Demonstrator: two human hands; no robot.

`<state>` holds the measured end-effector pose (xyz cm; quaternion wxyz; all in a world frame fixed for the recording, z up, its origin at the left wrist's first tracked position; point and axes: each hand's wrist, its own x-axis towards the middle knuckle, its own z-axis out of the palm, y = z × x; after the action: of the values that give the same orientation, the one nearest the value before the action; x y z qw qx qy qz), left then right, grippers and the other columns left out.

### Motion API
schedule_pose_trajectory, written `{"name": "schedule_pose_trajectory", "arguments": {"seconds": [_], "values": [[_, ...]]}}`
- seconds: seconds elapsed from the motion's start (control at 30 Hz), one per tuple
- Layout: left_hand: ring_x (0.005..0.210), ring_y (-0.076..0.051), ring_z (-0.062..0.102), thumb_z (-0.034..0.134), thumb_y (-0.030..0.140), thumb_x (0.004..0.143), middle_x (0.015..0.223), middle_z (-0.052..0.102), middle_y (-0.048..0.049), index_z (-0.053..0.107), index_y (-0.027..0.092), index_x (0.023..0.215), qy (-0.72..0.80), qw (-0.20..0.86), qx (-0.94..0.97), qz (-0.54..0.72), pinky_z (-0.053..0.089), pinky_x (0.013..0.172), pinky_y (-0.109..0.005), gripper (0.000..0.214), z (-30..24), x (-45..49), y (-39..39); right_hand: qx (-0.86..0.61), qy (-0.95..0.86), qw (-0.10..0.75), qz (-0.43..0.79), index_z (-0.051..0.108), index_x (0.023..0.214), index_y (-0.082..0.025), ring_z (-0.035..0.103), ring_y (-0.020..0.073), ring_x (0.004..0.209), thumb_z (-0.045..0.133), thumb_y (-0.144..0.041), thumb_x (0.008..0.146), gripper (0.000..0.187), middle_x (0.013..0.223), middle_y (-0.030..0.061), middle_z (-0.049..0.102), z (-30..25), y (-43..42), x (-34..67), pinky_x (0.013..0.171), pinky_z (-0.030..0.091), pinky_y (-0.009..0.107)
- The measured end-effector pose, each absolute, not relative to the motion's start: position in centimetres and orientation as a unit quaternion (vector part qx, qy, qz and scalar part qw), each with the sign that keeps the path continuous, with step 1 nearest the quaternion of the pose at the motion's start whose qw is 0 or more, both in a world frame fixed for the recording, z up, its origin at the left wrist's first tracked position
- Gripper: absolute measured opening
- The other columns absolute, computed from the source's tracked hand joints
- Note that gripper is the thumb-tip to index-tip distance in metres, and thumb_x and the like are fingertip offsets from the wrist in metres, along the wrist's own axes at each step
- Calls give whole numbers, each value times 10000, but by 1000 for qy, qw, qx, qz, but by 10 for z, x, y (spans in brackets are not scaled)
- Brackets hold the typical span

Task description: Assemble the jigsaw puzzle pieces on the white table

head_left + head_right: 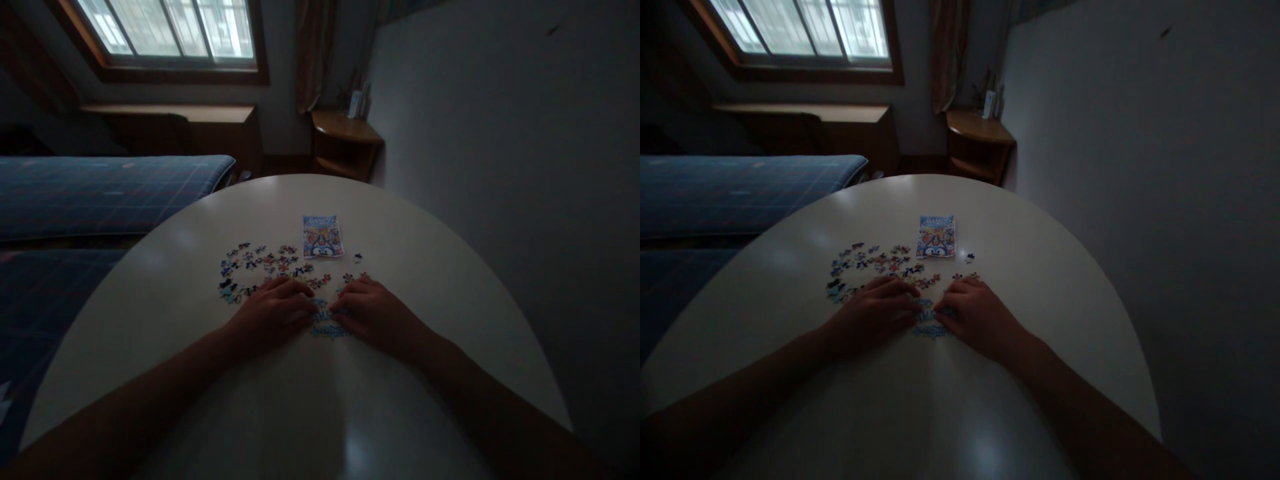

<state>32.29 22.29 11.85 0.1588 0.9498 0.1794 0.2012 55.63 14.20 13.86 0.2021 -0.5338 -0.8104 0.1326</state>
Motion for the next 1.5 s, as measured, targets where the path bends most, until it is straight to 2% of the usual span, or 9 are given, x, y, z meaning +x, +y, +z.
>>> {"name": "schedule_pose_trajectory", "arguments": {"seconds": [0.17,0.3,0.43,0.53,0.77,0.87,0.97,1.27,1.5], "values": [[1153,-223,557,629,251,896,1212,638,-36,692,264,993,209,191,938,201,417,1033,-435,116,117,327,222,-531,-811,207,131,733,897,-212,620,202,890,688,-199,846,69,898,64,690,140,142,555,863,453,363],[1164,-206,550,620,234,900,1207,644,-32,671,246,972,204,202,935,209,403,1044,-415,88,116,328,223,-526,-813,209,133,733,901,-220,624,196,888,688,-215,852,67,901,56,688,139,143,555,880,446,370],[1059,-187,580,638,255,901,1036,703,-17,668,231,956,186,191,938,221,411,1012,-371,67,116,328,224,-531,-810,209,135,735,910,-211,623,201,893,690,-213,853,73,905,58,695,140,143,554,893,442,384],[1009,-187,586,636,266,907,911,714,-8,684,234,920,186,157,939,244,390,1021,-383,59,117,328,222,-535,-800,235,133,734,909,-215,626,202,908,679,-240,868,72,918,62,706,140,142,550,903,446,385],[949,-183,598,637,296,912,854,709,-10,695,238,906,187,135,938,258,414,975,-371,83,116,330,220,-530,-784,282,157,711,968,-229,643,182,907,718,-236,832,136,873,17,738,135,139,536,874,466,335],[941,-184,599,640,292,913,856,714,-4,685,233,915,187,138,937,259,425,928,-352,73,114,329,221,-541,-763,297,190,704,972,-236,663,165,862,709,-171,817,168,832,-4,742,134,141,534,845,484,310],[937,-184,603,631,280,918,886,718,-7,671,221,918,197,131,938,252,422,929,-353,71,113,328,224,-556,-742,316,201,710,885,-225,669,159,826,692,-136,814,115,820,0,739,135,143,534,801,497,292],[899,-195,634,570,244,941,902,724,-15,655,211,926,242,98,938,227,445,874,-352,93,116,327,225,-572,-736,308,192,729,885,-222,636,178,852,688,-152,821,103,802,13,726,133,147,537,809,483,309],[883,-206,602,601,229,915,898,710,-18,655,203,868,262,48,936,231,437,882,-375,76,122,327,217,-571,-736,306,197,728,858,-221,618,180,841,685,-151,814,93,795,15,721,133,149,537,819,465,322]]}}
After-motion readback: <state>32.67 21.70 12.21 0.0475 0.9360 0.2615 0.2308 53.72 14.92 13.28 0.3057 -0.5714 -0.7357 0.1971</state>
